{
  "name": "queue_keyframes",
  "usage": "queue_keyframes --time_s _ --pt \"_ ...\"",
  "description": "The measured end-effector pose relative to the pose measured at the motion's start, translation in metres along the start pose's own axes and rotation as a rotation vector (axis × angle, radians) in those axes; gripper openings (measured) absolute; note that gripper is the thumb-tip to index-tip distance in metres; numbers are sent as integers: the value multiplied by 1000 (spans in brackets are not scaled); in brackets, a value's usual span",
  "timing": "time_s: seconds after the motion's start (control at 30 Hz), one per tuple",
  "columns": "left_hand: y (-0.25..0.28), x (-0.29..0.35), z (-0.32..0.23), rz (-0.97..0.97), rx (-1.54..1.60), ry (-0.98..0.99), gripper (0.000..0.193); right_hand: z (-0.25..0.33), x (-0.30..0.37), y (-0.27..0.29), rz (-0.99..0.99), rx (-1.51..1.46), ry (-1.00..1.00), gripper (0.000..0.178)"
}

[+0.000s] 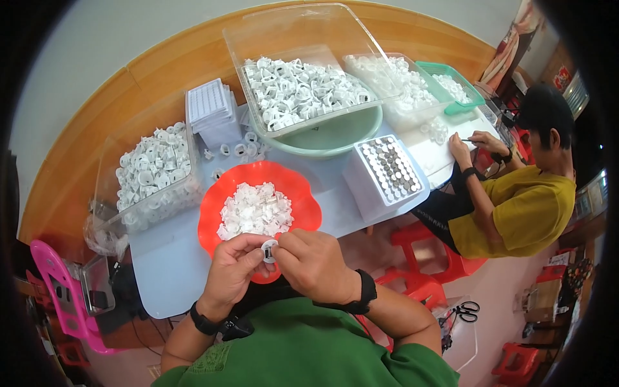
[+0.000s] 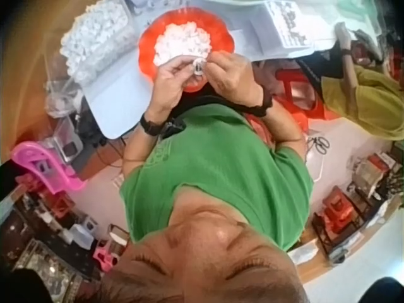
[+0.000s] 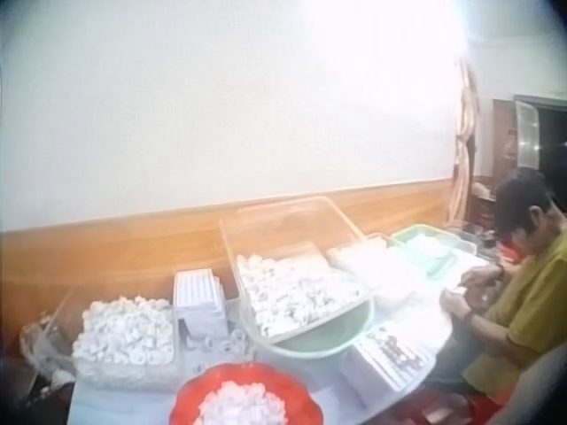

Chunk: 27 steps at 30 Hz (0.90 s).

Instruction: Assemble small plastic components by hand and organize them on a work table.

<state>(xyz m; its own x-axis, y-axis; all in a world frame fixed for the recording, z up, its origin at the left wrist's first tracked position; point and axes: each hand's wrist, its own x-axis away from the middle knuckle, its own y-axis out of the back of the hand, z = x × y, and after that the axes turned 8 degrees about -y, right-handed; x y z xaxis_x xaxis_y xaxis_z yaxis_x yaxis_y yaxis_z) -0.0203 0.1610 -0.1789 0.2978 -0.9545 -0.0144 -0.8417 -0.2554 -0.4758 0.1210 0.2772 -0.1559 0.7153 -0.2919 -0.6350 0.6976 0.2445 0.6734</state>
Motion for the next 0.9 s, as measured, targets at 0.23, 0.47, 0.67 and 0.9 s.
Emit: queue_keyframes --time_s 0.23,0.47,0.67,0.9 --pt "2 2 0 52 -135 -18 22 -4 -4 7 230 -443 -452 17" --pt "-11 0 -4 52 -219 -12 22 -6 -4 11 275 -1235 -969 15" --pt "-7 -2 -1 23 -130 -35 23 -26 8 37 176 -862 -823 8" --pt "-4 -7 1 -28 8 -42 27 -91 25 99 -198 294 -657 6"
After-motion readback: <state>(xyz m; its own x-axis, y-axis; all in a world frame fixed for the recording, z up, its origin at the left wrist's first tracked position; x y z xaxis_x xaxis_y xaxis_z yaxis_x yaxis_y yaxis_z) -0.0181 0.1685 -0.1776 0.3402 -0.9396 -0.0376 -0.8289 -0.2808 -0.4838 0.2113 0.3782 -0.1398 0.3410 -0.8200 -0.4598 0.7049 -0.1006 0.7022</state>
